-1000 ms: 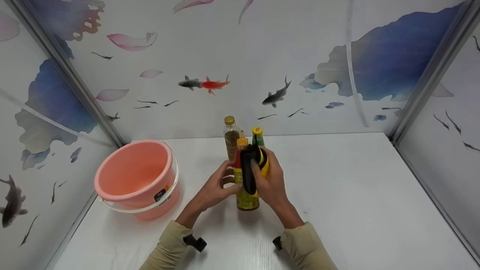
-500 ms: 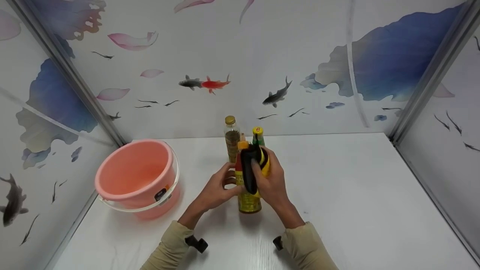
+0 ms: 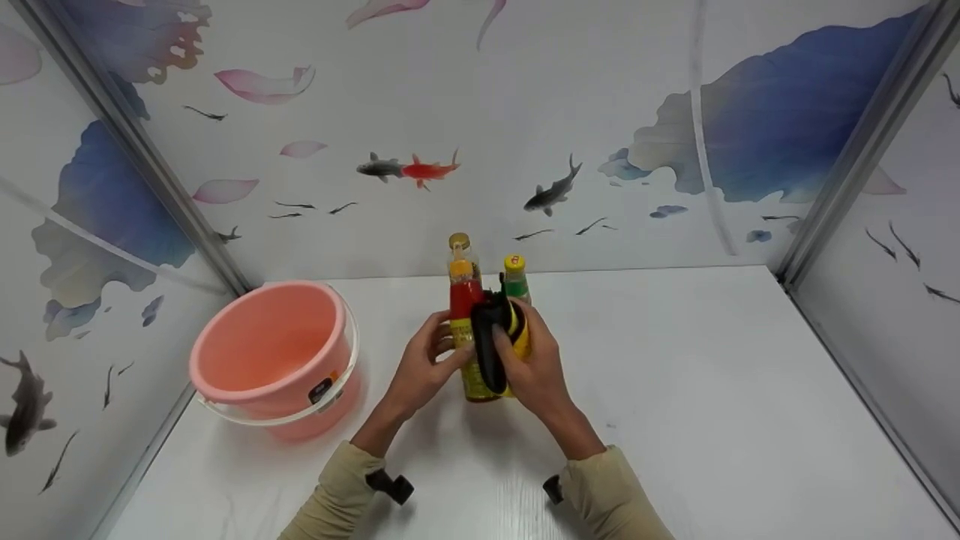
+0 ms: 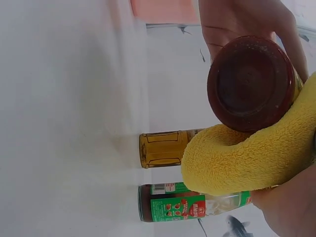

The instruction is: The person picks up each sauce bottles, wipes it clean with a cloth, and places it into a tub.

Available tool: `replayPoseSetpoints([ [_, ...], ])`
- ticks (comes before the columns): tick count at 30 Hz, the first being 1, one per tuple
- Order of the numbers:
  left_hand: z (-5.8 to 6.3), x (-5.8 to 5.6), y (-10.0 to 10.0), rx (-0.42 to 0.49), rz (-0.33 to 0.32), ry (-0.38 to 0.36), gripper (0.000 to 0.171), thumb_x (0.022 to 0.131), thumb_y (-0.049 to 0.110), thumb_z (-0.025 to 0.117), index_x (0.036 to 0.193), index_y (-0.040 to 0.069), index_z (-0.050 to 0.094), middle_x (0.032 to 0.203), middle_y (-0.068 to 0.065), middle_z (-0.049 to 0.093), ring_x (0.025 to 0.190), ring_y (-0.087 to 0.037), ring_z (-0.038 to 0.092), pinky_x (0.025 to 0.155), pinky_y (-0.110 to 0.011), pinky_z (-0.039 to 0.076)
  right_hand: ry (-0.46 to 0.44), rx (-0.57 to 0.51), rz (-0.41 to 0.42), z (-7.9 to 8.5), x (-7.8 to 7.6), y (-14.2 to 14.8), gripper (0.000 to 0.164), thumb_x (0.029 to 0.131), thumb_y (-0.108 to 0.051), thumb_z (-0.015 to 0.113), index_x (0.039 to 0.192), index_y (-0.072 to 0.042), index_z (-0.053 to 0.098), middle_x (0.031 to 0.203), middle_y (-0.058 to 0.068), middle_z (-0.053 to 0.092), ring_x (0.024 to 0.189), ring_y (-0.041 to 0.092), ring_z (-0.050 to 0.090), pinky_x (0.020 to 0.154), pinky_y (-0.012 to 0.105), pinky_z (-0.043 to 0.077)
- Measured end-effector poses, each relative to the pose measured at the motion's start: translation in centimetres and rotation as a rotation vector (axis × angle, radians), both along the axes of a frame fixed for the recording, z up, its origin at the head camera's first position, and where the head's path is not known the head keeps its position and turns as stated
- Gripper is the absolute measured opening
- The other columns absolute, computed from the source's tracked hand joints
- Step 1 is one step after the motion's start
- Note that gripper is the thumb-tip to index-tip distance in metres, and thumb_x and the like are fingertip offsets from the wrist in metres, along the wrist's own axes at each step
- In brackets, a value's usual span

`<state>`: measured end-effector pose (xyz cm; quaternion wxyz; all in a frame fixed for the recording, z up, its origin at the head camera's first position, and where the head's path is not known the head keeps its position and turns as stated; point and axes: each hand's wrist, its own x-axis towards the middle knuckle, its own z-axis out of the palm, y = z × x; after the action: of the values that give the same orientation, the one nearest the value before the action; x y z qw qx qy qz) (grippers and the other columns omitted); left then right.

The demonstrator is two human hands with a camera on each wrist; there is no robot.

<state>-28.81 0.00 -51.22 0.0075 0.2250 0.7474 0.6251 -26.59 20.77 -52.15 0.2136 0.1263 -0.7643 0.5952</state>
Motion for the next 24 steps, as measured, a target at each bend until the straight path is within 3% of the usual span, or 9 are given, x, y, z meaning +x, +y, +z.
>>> replayPoseSetpoints([
  [7,0.22,-0.33,-0.44,0.043,0.070,-0.010,0.065,0.101,0.044,0.076,0.156,0.027,0.045,0.145,0.003,0.067,0.122,-0.017,0.073,0.106,-0.044,0.061,0.032,0.025,0.023,-0.40,-0.02,-0.53,0.047,0.106,-0.015,0.071,0.151,-0.019,0.057,0.126,-0.001,0.069,0.100,0.022,0.067,0.087,0.025,0.061],
  [16,0.31,-0.34,-0.40,0.045,0.051,0.021,0.060,0.102,0.036,0.075,0.155,0.023,0.049,0.146,0.000,0.061,0.133,-0.018,0.060,0.118,-0.048,0.052,0.043,0.038,-0.001,-0.63,0.15,-0.95,0.052,0.106,-0.016,0.071,0.155,-0.021,0.054,0.140,-0.001,0.066,0.110,0.021,0.067,0.094,0.023,0.059],
  [20,0.32,-0.16,-0.40,0.006,0.034,0.003,0.063,0.101,0.038,0.076,0.156,0.024,0.048,0.146,0.001,0.061,0.130,-0.017,0.062,0.115,-0.047,0.054,0.045,0.038,-0.016,-0.54,0.13,-0.82,0.052,0.106,-0.014,0.070,0.155,-0.019,0.054,0.139,0.000,0.066,0.109,0.020,0.066,0.094,0.021,0.059],
  [24,0.18,0.05,-0.38,-0.033,0.004,-0.035,0.066,0.099,0.045,0.078,0.156,0.032,0.048,0.143,0.003,0.062,0.126,-0.018,0.065,0.104,-0.041,0.061,0.031,0.032,-0.027,-0.33,0.06,-0.56,0.048,0.107,-0.016,0.070,0.153,-0.018,0.056,0.133,0.001,0.068,0.105,0.021,0.066,0.090,0.022,0.060],
])
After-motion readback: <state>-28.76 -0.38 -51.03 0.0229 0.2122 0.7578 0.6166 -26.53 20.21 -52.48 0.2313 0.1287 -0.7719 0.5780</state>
